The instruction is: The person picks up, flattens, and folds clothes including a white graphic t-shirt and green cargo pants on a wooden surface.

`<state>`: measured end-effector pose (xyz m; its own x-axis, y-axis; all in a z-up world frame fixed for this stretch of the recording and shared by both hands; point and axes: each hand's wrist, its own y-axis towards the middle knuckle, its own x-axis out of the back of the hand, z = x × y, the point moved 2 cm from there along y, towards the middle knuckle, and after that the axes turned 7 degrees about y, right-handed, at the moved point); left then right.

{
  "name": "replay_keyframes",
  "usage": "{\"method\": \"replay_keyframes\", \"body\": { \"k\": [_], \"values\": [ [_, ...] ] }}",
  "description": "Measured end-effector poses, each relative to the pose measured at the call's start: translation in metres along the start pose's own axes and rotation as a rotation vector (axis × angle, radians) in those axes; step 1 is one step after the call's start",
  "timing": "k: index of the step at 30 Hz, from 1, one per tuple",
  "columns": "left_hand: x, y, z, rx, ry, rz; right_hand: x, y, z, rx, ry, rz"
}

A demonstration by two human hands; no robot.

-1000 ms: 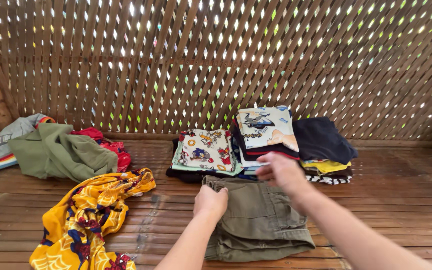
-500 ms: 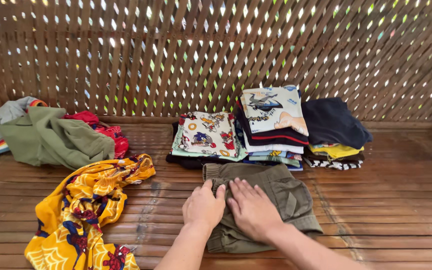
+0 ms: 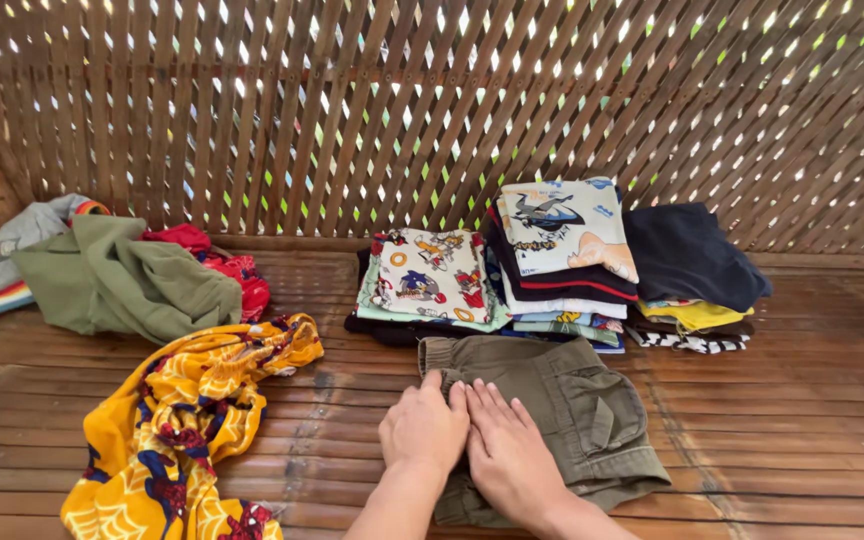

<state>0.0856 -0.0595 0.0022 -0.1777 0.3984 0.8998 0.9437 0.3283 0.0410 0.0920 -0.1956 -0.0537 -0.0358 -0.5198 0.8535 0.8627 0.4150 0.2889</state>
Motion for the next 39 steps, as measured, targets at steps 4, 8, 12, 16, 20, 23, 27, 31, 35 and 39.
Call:
{"method": "replay_keyframes", "body": {
  "k": [4,8,12,16,20,23,27,31,35,39],
  "values": [
    [-0.003,-0.004,0.003,-0.044,-0.003,0.011,-0.001,0.025,-0.012,-0.064,-0.053,0.010],
    [0.000,-0.007,0.001,-0.037,-0.010,-0.003,0.008,0.055,-0.020,-0.117,-0.127,0.089],
    [-0.001,-0.008,-0.003,-0.013,-0.015,-0.011,0.013,0.052,-0.018,-0.140,-0.129,0.106],
    [-0.007,-0.007,-0.005,0.034,-0.006,-0.044,0.020,0.022,-0.009,-0.062,-0.175,0.077],
    [-0.010,-0.004,-0.004,0.030,0.005,-0.077,0.024,-0.014,-0.003,-0.016,-0.184,0.061],
    [-0.012,-0.003,-0.002,0.025,-0.009,-0.076,0.021,-0.018,-0.006,-0.017,-0.143,0.053],
    [-0.009,-0.004,-0.001,0.013,-0.023,-0.097,0.021,0.026,-0.019,-0.061,-0.088,0.135],
    [-0.005,-0.006,-0.001,0.015,-0.028,-0.052,0.016,0.052,-0.019,-0.109,-0.167,0.131],
    [-0.006,-0.008,-0.002,0.029,-0.057,-0.069,0.018,0.049,-0.016,-0.117,-0.177,0.113],
    [-0.007,-0.009,-0.004,0.067,-0.054,-0.061,0.023,0.008,-0.011,-0.011,-0.193,0.069]
  ]
}}
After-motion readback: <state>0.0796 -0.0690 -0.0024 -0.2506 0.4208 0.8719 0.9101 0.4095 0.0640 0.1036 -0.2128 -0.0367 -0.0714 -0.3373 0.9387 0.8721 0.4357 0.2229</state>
